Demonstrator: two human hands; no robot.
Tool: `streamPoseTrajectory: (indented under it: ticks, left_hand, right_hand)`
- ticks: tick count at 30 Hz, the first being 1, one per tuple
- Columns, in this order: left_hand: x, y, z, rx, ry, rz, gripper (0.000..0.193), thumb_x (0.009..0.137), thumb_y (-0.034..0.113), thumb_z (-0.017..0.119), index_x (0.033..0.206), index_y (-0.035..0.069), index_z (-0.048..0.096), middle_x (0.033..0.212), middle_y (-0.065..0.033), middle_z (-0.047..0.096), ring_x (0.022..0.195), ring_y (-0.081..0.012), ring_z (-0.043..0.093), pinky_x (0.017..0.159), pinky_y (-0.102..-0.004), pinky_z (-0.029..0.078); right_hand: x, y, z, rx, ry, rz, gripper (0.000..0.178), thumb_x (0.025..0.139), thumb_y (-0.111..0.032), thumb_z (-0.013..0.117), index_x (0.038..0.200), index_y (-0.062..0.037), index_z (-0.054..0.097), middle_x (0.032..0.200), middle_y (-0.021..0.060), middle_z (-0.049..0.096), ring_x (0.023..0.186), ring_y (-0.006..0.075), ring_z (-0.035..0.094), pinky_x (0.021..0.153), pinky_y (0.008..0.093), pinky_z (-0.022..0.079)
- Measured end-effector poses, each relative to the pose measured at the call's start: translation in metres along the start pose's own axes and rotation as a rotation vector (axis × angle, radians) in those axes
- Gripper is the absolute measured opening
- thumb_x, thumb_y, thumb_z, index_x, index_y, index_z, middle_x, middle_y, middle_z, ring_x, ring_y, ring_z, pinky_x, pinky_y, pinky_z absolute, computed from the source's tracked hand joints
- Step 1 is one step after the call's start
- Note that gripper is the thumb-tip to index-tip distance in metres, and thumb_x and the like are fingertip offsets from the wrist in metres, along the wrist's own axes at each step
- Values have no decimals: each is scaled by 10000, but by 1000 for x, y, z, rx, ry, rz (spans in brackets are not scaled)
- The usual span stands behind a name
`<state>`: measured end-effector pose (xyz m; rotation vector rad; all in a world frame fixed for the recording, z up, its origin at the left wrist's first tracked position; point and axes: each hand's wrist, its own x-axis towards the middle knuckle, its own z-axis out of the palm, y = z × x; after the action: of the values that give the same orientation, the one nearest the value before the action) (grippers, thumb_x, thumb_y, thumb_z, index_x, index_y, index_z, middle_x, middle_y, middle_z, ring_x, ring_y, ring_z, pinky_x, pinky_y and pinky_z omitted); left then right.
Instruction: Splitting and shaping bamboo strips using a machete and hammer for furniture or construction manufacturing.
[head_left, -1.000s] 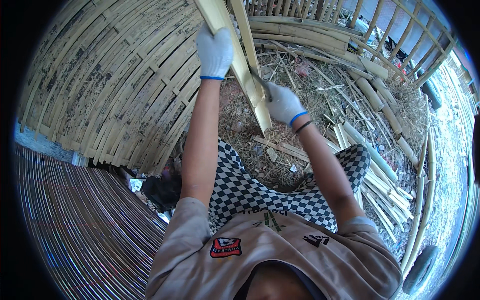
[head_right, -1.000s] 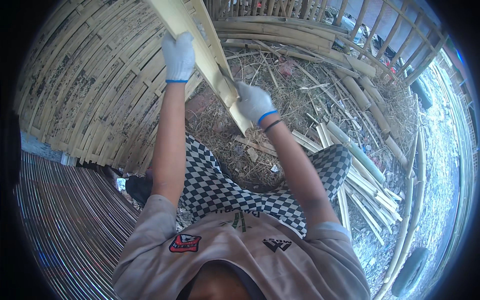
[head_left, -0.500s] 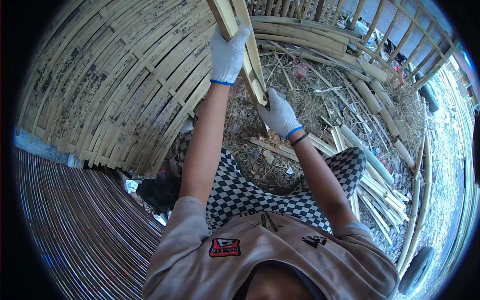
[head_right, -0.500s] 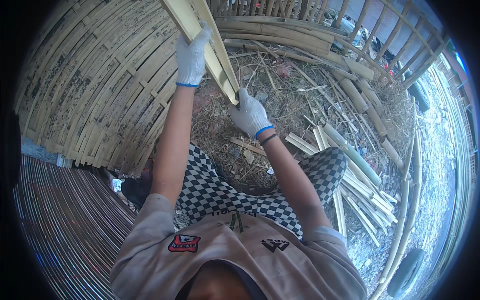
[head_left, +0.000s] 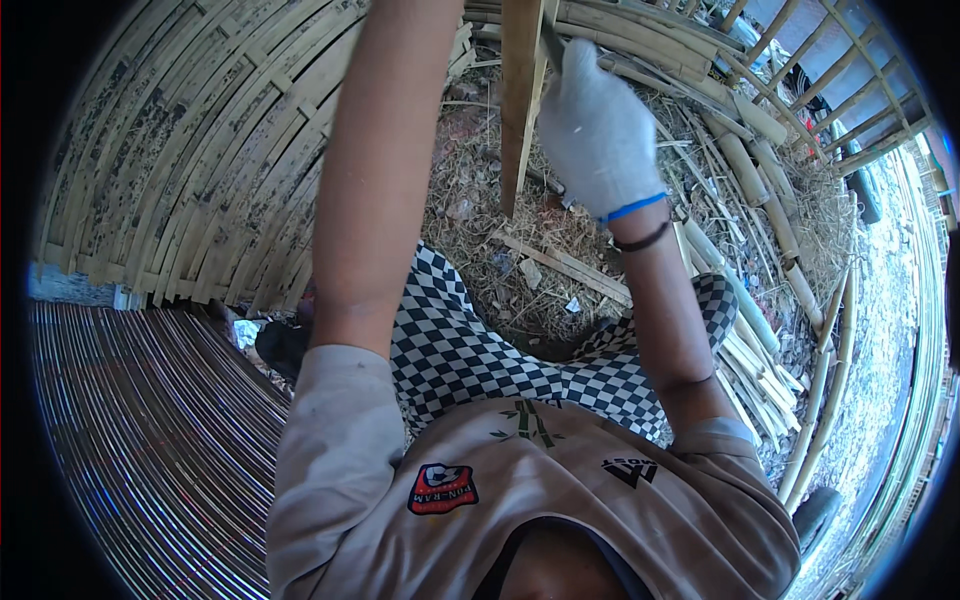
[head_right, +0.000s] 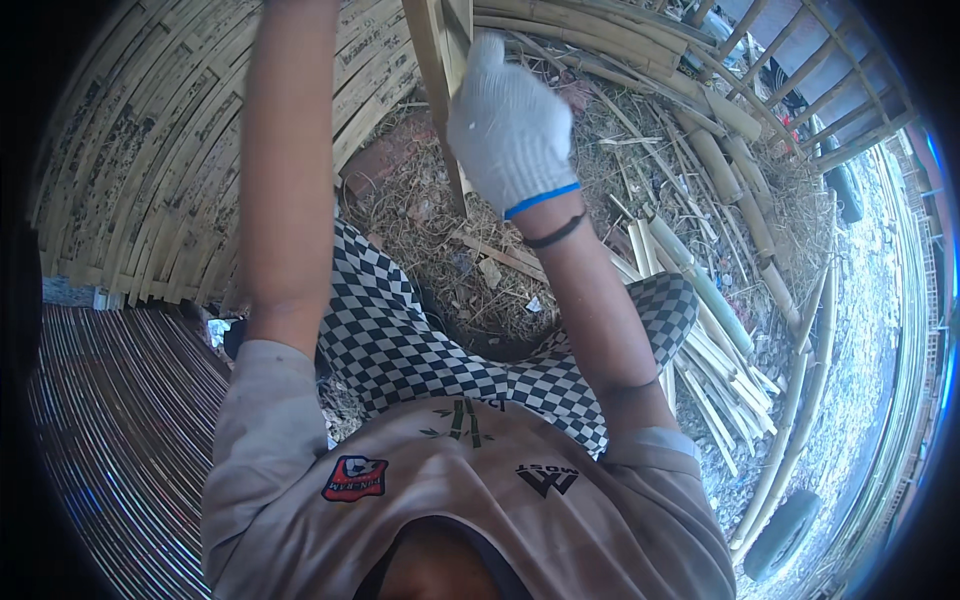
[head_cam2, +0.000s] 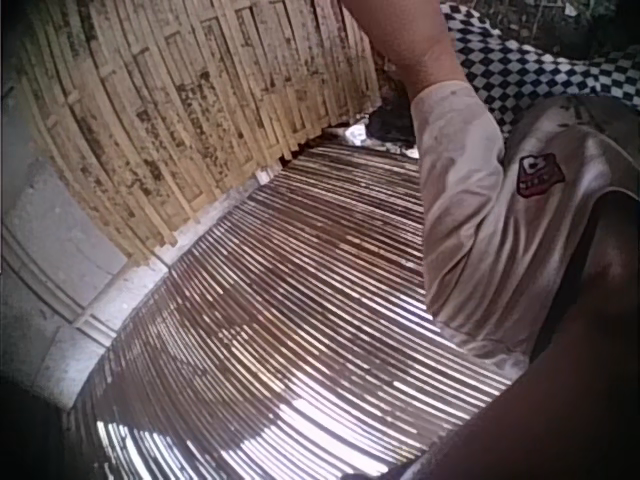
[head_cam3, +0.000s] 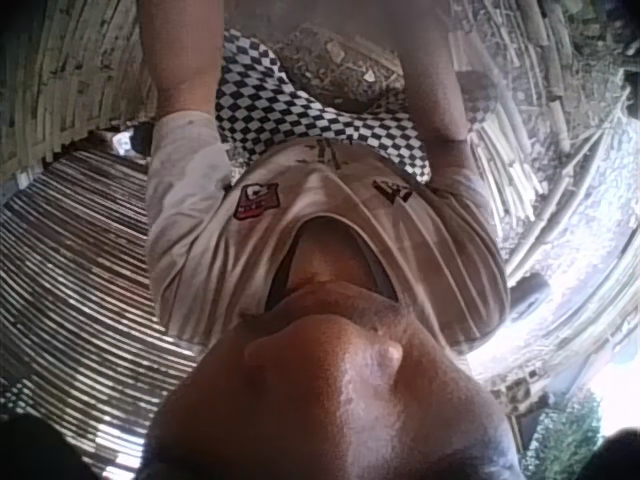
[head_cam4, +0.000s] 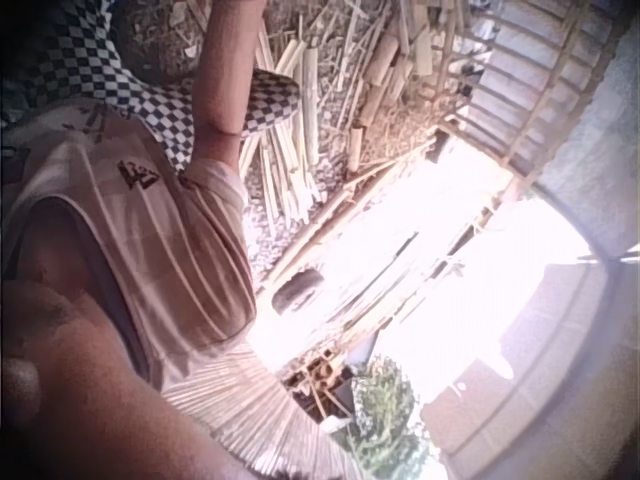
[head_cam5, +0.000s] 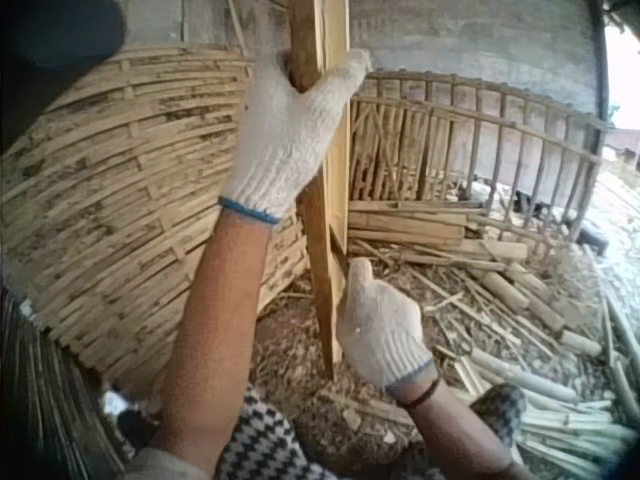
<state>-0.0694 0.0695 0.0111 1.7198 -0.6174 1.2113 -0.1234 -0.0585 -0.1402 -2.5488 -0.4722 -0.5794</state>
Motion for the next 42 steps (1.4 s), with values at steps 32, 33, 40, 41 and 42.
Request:
streamPoseTrajectory:
  ticks: [32,33,40,41,42]
  left_hand:
    - [-137,-85,2,4,95,-400,276,979,202,574,1097,-43,617,860,-190,709,781,-296,711,716,-394,550]
    - [-141,-94,3,107,128,-328,269,963,190,584,1099,-41,604,868,-200,703,790,-329,706,719,-406,548]
    - [-161,-106,24,107,59,-223,247,920,133,588,1105,-30,575,993,-255,660,909,-427,664,807,-479,515]
    - [-157,-107,25,175,87,-220,243,924,126,580,1108,-33,567,1003,-259,656,903,-434,658,799,-485,512]
    - [-148,-105,27,242,117,-220,239,928,119,571,1111,-35,560,1013,-263,652,897,-441,653,792,-491,509]
  right_hand:
    - [-33,116,93,267,-468,76,354,848,-253,714,1075,-20,574,827,169,651,782,369,686,704,449,524]
    - [-42,101,100,371,-433,67,389,861,-285,720,1090,-15,560,860,199,666,830,388,682,733,454,523]
    - [-60,35,121,507,-298,405,351,859,-223,658,1052,28,506,936,311,667,945,467,667,798,535,510]
    - [-56,35,115,379,-285,366,330,862,-210,638,1059,23,513,933,307,671,941,470,665,804,540,514]
    - [-50,34,104,249,-273,325,312,864,-198,619,1065,19,519,930,302,674,937,472,663,809,544,518]
